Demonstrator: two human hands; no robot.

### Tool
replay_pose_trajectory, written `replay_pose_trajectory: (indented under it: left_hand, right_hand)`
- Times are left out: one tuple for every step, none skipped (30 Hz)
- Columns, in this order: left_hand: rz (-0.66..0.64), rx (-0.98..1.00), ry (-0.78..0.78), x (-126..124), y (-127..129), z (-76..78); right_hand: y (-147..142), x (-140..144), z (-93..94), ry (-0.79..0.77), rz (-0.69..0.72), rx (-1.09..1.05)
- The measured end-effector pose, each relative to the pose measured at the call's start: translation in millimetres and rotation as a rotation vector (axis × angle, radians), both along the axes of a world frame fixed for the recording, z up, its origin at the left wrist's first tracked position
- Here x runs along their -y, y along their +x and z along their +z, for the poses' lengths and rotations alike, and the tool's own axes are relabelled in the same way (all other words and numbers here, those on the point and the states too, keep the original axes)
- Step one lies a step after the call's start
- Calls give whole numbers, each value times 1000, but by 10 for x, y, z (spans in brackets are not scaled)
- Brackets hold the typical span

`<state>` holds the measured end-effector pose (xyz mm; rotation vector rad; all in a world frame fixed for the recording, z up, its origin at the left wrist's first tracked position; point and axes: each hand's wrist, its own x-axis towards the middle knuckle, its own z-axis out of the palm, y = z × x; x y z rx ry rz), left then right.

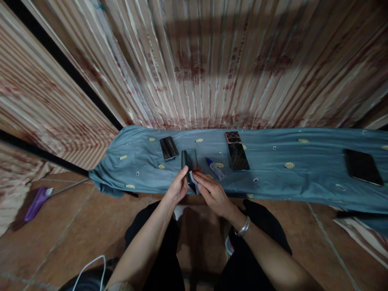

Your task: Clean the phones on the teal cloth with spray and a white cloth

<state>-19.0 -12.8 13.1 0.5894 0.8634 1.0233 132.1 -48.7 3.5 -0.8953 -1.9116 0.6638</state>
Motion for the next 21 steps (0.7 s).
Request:
replay_pose_trajectory:
  left_hand:
    - [-14, 11, -9, 5, -2, -5]
    - [-26, 21, -20, 7, -4, -13]
    - [-36, 26, -30, 8, -7, -23]
    - [-38, 27, -35, 11, -8, -34]
    - [-28, 22, -31, 17, -6, -43]
    - [-10, 13, -18, 28, 0, -50]
    - [5, 2, 0, 43, 11, -53]
    - [10, -9, 20, 63, 29, -51]
    - [1, -17, 36, 86, 52, -46]
    - [-23, -22, 48, 112, 78, -38]
    - [-57, -25, 55, 136, 105, -30]
    - [-88, -27, 61, 157, 131, -22]
    - [-108, -29, 68, 172, 152, -18]
    - [-119, -28, 75, 180, 166, -19]
    - [-123, -27, 82, 180, 171, -26]
    - [-121, -26, 87, 174, 168, -38]
    - [-115, -28, 87, 162, 158, -53]
    - [-107, -34, 84, 149, 143, -71]
    - [-98, -42, 83, 137, 125, -87]
    - [-86, -51, 87, 128, 109, -100]
    - [-79, -58, 93, 126, 96, -107]
  right_hand:
    - [-6, -2, -11, 3, -3, 8]
    - [-14, -2, -22, 10, -8, 17]
    - [-22, -3, -32, 19, -14, 28]
    - [-28, -6, -41, 29, -21, 39]
    - [-31, -13, -50, 38, -32, 49]
    - [-30, -24, -60, 44, -43, 57]
    - [-23, -41, -70, 48, -55, 62]
    - [-11, -63, -81, 49, -68, 66]
    - [6, -90, -91, 46, -84, 67]
    - [26, -118, -100, 42, -102, 68]
    - [48, -146, -105, 37, -119, 70]
    - [70, -170, -106, 33, -133, 71]
    - [88, -187, -103, 31, -143, 73]
    - [101, -196, -95, 33, -145, 74]
    - [108, -196, -84, 40, -140, 76]
    - [109, -188, -70, 48, -128, 76]
    - [105, -174, -56, 59, -114, 75]
    - [97, -156, -43, 71, -99, 74]
    - [87, -139, -31, 81, -85, 73]
    - [79, -125, -23, 89, -72, 72]
    - [72, -117, -19, 96, -64, 73]
